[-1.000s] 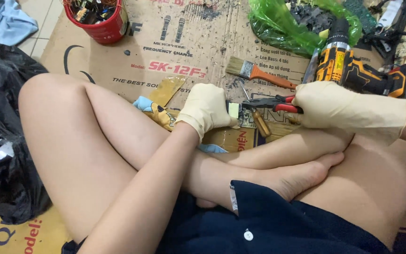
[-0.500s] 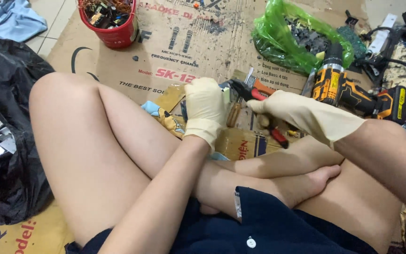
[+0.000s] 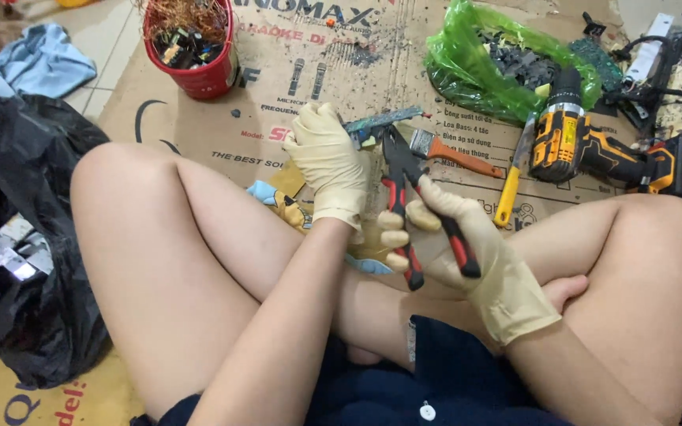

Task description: The person sits on the floor and uses a knife to scrape and clean a small electronic component. They then use a brush to sweep away debris from the component and the surrounding cardboard surface.

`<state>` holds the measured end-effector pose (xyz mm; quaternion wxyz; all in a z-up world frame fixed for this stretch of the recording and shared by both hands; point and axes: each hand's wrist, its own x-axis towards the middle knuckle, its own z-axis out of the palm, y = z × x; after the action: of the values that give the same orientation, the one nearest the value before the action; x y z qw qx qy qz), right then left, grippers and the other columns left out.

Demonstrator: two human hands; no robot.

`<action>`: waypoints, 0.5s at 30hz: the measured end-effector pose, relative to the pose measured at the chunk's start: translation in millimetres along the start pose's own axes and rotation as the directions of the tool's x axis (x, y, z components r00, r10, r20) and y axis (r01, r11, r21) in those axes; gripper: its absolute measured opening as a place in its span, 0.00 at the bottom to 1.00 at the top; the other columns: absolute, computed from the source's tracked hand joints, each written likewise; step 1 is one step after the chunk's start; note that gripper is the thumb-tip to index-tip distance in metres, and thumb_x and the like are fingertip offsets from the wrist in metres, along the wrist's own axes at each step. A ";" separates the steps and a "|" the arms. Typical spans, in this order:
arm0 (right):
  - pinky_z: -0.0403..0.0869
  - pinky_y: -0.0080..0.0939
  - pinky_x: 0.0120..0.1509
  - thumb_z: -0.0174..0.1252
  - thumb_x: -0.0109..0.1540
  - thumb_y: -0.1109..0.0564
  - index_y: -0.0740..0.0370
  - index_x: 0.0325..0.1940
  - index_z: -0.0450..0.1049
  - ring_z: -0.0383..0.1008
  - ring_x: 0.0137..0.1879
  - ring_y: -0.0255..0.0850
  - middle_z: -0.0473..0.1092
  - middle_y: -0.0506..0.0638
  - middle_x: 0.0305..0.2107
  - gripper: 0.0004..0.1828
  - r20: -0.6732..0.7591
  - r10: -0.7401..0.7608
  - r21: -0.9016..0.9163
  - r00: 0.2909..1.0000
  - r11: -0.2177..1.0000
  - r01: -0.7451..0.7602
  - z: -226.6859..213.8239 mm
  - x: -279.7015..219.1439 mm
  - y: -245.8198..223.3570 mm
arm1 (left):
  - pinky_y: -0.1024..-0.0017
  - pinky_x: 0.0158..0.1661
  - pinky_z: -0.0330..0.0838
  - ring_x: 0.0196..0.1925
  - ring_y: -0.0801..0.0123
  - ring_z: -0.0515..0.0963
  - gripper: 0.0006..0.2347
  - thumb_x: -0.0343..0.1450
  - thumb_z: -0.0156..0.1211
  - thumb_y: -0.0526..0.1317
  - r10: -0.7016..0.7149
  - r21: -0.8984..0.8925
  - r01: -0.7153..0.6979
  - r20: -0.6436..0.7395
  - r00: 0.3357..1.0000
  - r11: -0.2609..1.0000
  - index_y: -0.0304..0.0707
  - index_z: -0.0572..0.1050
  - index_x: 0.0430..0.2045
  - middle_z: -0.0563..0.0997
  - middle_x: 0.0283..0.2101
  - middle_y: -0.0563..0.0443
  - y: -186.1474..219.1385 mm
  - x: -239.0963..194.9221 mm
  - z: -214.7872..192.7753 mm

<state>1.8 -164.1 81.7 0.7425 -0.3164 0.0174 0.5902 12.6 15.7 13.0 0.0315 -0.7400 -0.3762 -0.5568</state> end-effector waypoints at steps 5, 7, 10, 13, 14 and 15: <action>0.80 0.56 0.36 0.65 0.62 0.41 0.72 0.24 0.74 0.78 0.28 0.53 0.70 0.60 0.19 0.28 -0.370 -0.269 -0.632 0.889 0.775 -0.028 -15.9 7.6 1.4 | 0.55 0.36 0.68 0.34 0.53 0.74 0.05 0.70 0.53 0.40 -0.142 -0.065 0.175 0.350 0.926 0.982 0.39 0.72 0.28 0.72 0.32 0.50 -0.7 7.3 -42.6; 0.78 0.52 0.29 0.65 0.62 0.43 0.71 0.23 0.73 0.76 0.23 0.50 0.69 0.60 0.16 0.27 -0.359 -0.363 -0.734 0.860 0.679 -0.020 -43.9 14.1 -5.3 | 0.55 0.39 0.70 0.38 0.53 0.77 0.10 0.67 0.57 0.46 -0.212 -0.097 0.314 0.550 0.808 0.944 0.40 0.74 0.31 0.76 0.35 0.49 -11.2 -0.7 -39.1; 0.74 0.47 0.18 0.64 0.64 0.47 0.71 0.20 0.72 0.74 0.16 0.50 0.68 0.61 0.12 0.27 -0.293 -0.500 -0.844 0.815 0.536 0.025 -75.3 11.7 -14.9 | 0.55 0.45 0.74 0.47 0.53 0.81 0.21 0.61 0.64 0.58 -0.246 -0.048 0.569 0.870 0.428 0.821 0.42 0.79 0.37 0.83 0.40 0.48 -20.4 -13.4 -35.5; 0.72 0.44 0.16 0.62 0.66 0.50 0.70 0.14 0.71 0.74 0.14 0.51 0.68 0.61 0.09 0.29 -0.207 -0.559 -0.886 0.803 0.456 0.088 -71.8 3.5 -16.7 | 0.59 0.55 0.71 0.61 0.52 0.76 0.39 0.61 0.37 0.69 -0.142 0.258 0.817 0.966 -0.216 0.515 0.34 0.69 0.54 0.74 0.58 0.40 -8.0 25.3 -50.8; 0.72 0.42 0.17 0.60 0.66 0.51 0.69 0.12 0.71 0.74 0.13 0.50 0.68 0.60 0.07 0.30 -0.180 -0.576 -0.904 0.798 0.417 0.096 -67.6 -1.2 -17.6 | 0.62 0.61 0.66 0.71 0.50 0.69 0.52 0.63 0.07 0.73 0.059 0.525 0.803 0.826 -0.561 0.281 0.23 0.56 0.69 0.63 0.73 0.31 2.7 45.3 -58.0; 0.72 0.42 0.17 0.60 0.66 0.51 0.69 0.12 0.71 0.74 0.13 0.50 0.68 0.60 0.07 0.30 -0.186 -0.582 -0.900 0.792 0.424 0.100 -66.5 -5.6 -19.4 | 0.62 0.61 0.66 0.71 0.50 0.69 0.52 0.63 0.07 0.73 0.059 0.525 0.798 0.824 -0.564 0.294 0.23 0.56 0.69 0.63 0.73 0.31 4.2 51.3 -54.3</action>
<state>40.4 -203.5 39.5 0.5639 -0.7696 -0.1628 0.2513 -23.4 14.2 78.6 -0.7661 -0.4826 -0.3722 0.2040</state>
